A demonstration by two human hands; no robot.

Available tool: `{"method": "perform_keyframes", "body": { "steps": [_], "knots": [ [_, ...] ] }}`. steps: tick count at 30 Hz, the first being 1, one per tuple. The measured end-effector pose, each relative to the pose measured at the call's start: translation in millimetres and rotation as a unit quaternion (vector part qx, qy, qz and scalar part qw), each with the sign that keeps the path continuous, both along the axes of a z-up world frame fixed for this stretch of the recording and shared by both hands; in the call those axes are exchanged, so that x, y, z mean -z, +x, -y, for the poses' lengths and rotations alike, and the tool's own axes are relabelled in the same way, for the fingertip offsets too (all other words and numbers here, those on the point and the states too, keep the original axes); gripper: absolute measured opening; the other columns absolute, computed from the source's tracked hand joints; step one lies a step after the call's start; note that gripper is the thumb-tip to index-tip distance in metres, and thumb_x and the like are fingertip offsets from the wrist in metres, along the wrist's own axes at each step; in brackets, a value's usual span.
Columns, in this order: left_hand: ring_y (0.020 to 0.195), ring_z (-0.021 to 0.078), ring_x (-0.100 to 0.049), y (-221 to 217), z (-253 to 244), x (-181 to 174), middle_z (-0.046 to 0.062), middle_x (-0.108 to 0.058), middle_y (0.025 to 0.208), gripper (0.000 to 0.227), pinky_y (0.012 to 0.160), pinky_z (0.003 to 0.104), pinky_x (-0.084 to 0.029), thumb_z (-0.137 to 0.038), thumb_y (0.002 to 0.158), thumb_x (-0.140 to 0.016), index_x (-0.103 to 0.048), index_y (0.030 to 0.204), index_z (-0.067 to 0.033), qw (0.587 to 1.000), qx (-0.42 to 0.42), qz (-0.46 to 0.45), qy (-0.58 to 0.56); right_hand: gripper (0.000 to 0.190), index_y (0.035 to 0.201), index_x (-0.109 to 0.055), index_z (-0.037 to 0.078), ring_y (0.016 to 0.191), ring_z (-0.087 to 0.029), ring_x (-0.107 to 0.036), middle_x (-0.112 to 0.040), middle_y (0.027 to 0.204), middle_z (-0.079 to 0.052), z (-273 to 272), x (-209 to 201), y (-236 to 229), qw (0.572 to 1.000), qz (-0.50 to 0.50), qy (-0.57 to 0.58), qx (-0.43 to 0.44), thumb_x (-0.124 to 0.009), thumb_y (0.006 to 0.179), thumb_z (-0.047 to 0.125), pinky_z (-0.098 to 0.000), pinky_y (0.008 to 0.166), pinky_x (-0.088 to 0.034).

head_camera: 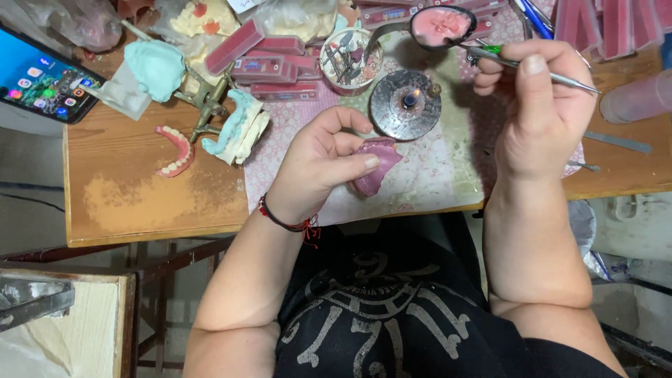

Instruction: The person applies a liquid from a bottle to a pink denture base and uses a metal tool to smooth the material. They then fit the denture onto a plaster cast model to check the alignment and continue refining the surface with the tool.

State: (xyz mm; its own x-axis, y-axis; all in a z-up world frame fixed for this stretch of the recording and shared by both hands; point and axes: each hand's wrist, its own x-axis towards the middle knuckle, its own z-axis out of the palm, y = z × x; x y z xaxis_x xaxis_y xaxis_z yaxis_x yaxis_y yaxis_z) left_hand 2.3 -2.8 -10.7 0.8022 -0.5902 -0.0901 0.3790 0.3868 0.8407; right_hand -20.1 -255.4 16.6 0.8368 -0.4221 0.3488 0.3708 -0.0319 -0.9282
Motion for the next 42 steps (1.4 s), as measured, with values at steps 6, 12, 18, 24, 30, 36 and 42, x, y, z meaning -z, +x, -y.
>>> {"method": "perform_keyframes", "body": {
  "steps": [6,12,18,24,30,36,42],
  "knots": [
    [0.069,0.0149,-0.072,0.6,-0.7,2.3,0.013,-0.077,0.093,0.036,0.06,0.028,-0.06,-0.001,0.088,-0.078,-0.057,0.116,-0.0081,1.0,-0.002,0.001,-0.008,0.028,0.112,-0.063,0.005,0.089,-0.021,-0.07,-0.068,0.097,-0.016,1.0,2.1,0.3,1.0,0.002,0.011,-0.003,-0.065,0.108,0.032,-0.0305,0.083,-0.062],
    [0.07,0.0178,-0.073,1.1,-0.7,2.2,0.016,-0.078,0.096,0.037,0.059,0.03,-0.062,-0.001,0.089,-0.077,-0.055,0.118,-0.007,1.0,-0.005,0.001,-0.006,0.025,0.115,-0.061,0.005,0.095,-0.021,-0.072,-0.069,0.103,-0.017,6.4,4.0,-2.4,1.0,0.001,-0.01,-0.001,-0.062,0.111,0.03,-0.0317,0.082,-0.062],
    [0.069,0.0168,-0.073,1.5,-0.9,-1.9,0.015,-0.078,0.095,0.037,0.058,0.029,-0.061,-0.002,0.089,-0.078,-0.056,0.118,-0.0079,1.0,-0.011,0.005,0.003,0.032,0.123,-0.058,0.006,0.094,-0.027,-0.074,-0.07,0.117,-0.023,34.8,14.9,-18.9,0.997,0.018,0.034,-0.073,-0.063,0.113,0.037,-0.0298,0.075,-0.064],
    [0.073,0.0165,-0.074,1.7,-0.8,0.9,0.015,-0.078,0.096,0.038,0.063,0.029,-0.061,-0.002,0.088,-0.079,-0.056,0.118,-0.0073,1.0,-0.014,0.004,-0.01,0.083,0.157,-0.045,0.002,0.105,-0.016,-0.075,-0.069,0.116,-0.012,66.4,27.1,-40.3,0.952,-0.048,0.039,-0.299,-0.079,0.08,0.004,-0.024,0.1,-0.066],
    [0.071,0.0153,-0.072,2.9,-1.3,1.8,0.014,-0.077,0.094,0.038,0.06,0.027,-0.059,-0.001,0.09,-0.077,-0.055,0.12,-0.008,1.0,-0.018,0.013,-0.012,0.013,0.112,-0.07,0.007,0.099,-0.021,-0.065,-0.071,0.107,-0.007,58.6,43.8,-34.6,0.906,-0.154,-0.394,-0.002,-0.072,0.104,-0.004,-0.0363,0.089,-0.049],
    [0.066,0.0116,-0.067,2.8,-0.8,1.5,0.01,-0.074,0.088,0.039,0.056,0.026,-0.056,0.0,0.088,-0.077,-0.055,0.12,-0.0086,0.999,-0.031,0.019,0.003,0.015,0.114,-0.077,0.006,0.114,-0.03,-0.062,-0.075,0.117,-0.009,54.5,43.0,-33.0,0.873,-0.097,-0.478,-0.007,-0.079,0.1,0.002,-0.0418,0.101,-0.048],
    [0.067,0.0224,-0.075,-0.9,-0.7,-6.9,0.012,-0.073,0.087,0.043,0.053,0.029,-0.062,-0.001,0.09,-0.078,-0.052,0.124,-0.0052,0.998,-0.031,0.047,-0.015,0.007,0.108,-0.074,-0.003,0.111,-0.035,-0.068,-0.077,0.113,-0.016,42.0,32.0,-38.2,0.892,0.01,-0.452,0.021,-0.079,0.105,-0.006,-0.0461,0.103,-0.051]
  ]
}}
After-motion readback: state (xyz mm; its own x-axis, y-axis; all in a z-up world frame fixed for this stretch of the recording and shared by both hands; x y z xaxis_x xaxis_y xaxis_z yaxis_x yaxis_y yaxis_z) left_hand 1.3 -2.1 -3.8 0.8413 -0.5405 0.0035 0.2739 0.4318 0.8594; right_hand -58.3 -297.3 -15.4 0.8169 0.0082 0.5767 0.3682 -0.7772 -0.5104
